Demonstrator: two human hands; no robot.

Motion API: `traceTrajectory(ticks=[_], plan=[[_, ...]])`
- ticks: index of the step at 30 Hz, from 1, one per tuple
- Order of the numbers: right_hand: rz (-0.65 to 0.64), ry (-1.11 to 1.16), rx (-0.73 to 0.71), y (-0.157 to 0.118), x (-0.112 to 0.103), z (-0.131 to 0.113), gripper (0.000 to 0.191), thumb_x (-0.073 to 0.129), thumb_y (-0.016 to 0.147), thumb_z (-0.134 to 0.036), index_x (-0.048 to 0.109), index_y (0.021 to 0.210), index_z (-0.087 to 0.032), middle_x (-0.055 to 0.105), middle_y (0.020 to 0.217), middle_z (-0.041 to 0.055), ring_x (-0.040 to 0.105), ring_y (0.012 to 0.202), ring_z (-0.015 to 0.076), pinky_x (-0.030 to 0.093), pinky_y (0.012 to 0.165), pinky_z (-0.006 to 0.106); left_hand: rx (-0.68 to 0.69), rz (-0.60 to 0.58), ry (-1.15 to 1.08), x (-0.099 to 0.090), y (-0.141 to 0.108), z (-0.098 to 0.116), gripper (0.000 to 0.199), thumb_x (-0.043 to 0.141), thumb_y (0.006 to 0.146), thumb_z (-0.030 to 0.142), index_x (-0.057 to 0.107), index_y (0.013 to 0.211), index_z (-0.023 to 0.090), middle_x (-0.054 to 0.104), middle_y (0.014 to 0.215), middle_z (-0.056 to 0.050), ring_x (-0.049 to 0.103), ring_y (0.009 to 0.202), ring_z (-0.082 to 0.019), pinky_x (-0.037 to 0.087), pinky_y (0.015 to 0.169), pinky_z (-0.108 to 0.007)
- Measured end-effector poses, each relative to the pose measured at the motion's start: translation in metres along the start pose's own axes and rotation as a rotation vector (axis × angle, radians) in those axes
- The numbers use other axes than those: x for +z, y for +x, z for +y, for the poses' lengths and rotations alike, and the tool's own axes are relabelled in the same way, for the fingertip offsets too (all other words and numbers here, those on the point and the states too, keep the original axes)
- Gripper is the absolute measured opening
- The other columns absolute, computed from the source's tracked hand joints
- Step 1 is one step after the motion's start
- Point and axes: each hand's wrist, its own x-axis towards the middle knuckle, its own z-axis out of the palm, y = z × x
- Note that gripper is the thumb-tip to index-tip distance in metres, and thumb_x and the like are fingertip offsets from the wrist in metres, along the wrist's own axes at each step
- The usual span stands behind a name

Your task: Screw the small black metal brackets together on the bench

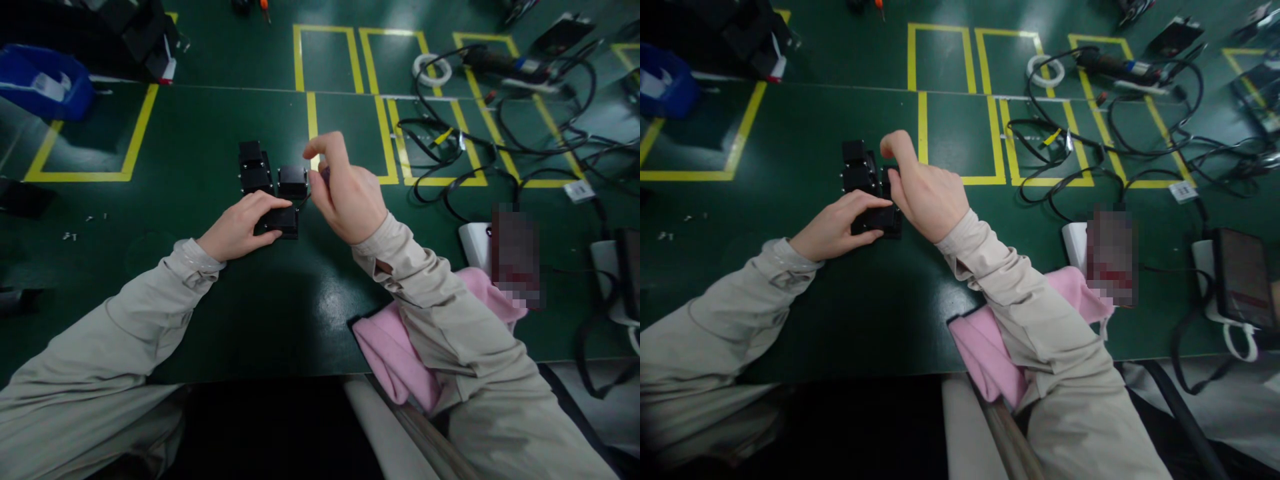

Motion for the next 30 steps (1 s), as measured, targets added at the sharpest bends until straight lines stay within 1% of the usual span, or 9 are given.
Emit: traceTrajectory(ticks=[2,6,8,12,14,19,23,25,30], plan=[[0.003,0.008,-0.021,-0.0001,0.0000,0.0005,0.036,0.027,0.101,-0.031,0.049,0.127,-0.017,0.069,0.093,0.0047,0.069,0.077,0.0165,0.046,0.072,0.028,0.002,0.000,-0.002,0.0001,0.0000,-0.0001,0.046,0.057,0.093,0.035,0.054,0.136,0.016,0.061,0.125,-0.011,0.058,0.118,-0.027,0.047,0.103,-0.043],[0.003,-0.014,-0.069,-0.0011,-0.0007,0.0013,0.042,0.024,0.103,-0.046,0.054,0.115,-0.018,0.065,0.078,0.0014,0.068,0.072,0.0158,0.046,0.071,0.027,0.002,0.006,-0.003,0.0002,0.0000,-0.0004,0.046,0.056,0.093,0.035,0.054,0.135,0.016,0.061,0.125,-0.011,0.057,0.119,-0.028,0.046,0.104,-0.044],[-0.005,-0.029,-0.053,-0.0010,-0.0008,0.0006,0.041,0.024,0.103,-0.043,0.053,0.116,-0.018,0.065,0.078,0.0017,0.068,0.072,0.0157,0.046,0.071,0.026,0.001,0.005,-0.001,0.0000,0.0001,-0.0004,0.047,0.057,0.093,0.035,0.054,0.135,0.015,0.061,0.125,-0.012,0.057,0.119,-0.028,0.046,0.103,-0.044],[-0.010,-0.002,-0.004,0.0001,-0.0006,-0.0007,0.033,0.030,0.101,-0.029,0.049,0.125,-0.017,0.068,0.092,0.0044,0.069,0.077,0.0165,0.045,0.072,0.028,0.002,-0.001,-0.004,-0.0004,0.0001,-0.0003,0.047,0.057,0.093,0.035,0.054,0.135,0.015,0.061,0.124,-0.012,0.058,0.117,-0.028,0.047,0.102,-0.043],[-0.004,0.020,-0.026,0.0002,-0.0007,-0.0001,0.033,0.030,0.101,-0.031,0.050,0.124,-0.017,0.068,0.091,0.0039,0.069,0.077,0.0164,0.045,0.072,0.028,0.001,0.002,-0.006,-0.0001,0.0000,-0.0003,0.047,0.057,0.093,0.035,0.054,0.135,0.015,0.061,0.124,-0.012,0.058,0.117,-0.028,0.047,0.102,-0.044],[0.016,-0.014,-0.064,-0.0011,-0.0001,0.0013,0.040,0.027,0.103,-0.045,0.055,0.111,-0.019,0.065,0.076,0.0014,0.068,0.071,0.0159,0.046,0.070,0.027,0.004,0.009,-0.011,0.0006,-0.0001,-0.0005,0.046,0.057,0.093,0.034,0.054,0.136,0.016,0.060,0.126,-0.011,0.057,0.120,-0.028,0.046,0.104,-0.045],[0.016,-0.005,-0.021,-0.0008,0.0010,-0.0003,0.032,0.029,0.101,-0.030,0.052,0.121,-0.018,0.068,0.087,0.0037,0.069,0.074,0.0165,0.046,0.070,0.028,-0.006,0.000,-0.001,0.0004,0.0003,-0.0003,0.047,0.058,0.093,0.034,0.054,0.136,0.015,0.060,0.124,-0.011,0.058,0.117,-0.027,0.047,0.102,-0.043],[0.018,0.013,-0.021,-0.0006,0.0008,-0.0003,0.031,0.031,0.100,-0.027,0.051,0.123,-0.017,0.068,0.090,0.0040,0.069,0.076,0.0162,0.046,0.071,0.027,-0.003,0.003,0.003,0.0006,0.0006,-0.0004,0.047,0.058,0.093,0.034,0.054,0.136,0.015,0.060,0.124,-0.011,0.058,0.117,-0.027,0.047,0.101,-0.042],[0.010,-0.008,-0.060,-0.0007,-0.0001,0.0011,0.037,0.028,0.103,-0.043,0.055,0.113,-0.019,0.066,0.080,0.0018,0.068,0.072,0.0158,0.046,0.070,0.026,0.000,0.005,-0.002,0.0005,0.0005,-0.0005,0.047,0.058,0.093,0.034,0.054,0.136,0.016,0.060,0.125,-0.011,0.058,0.119,-0.027,0.046,0.103,-0.042]])
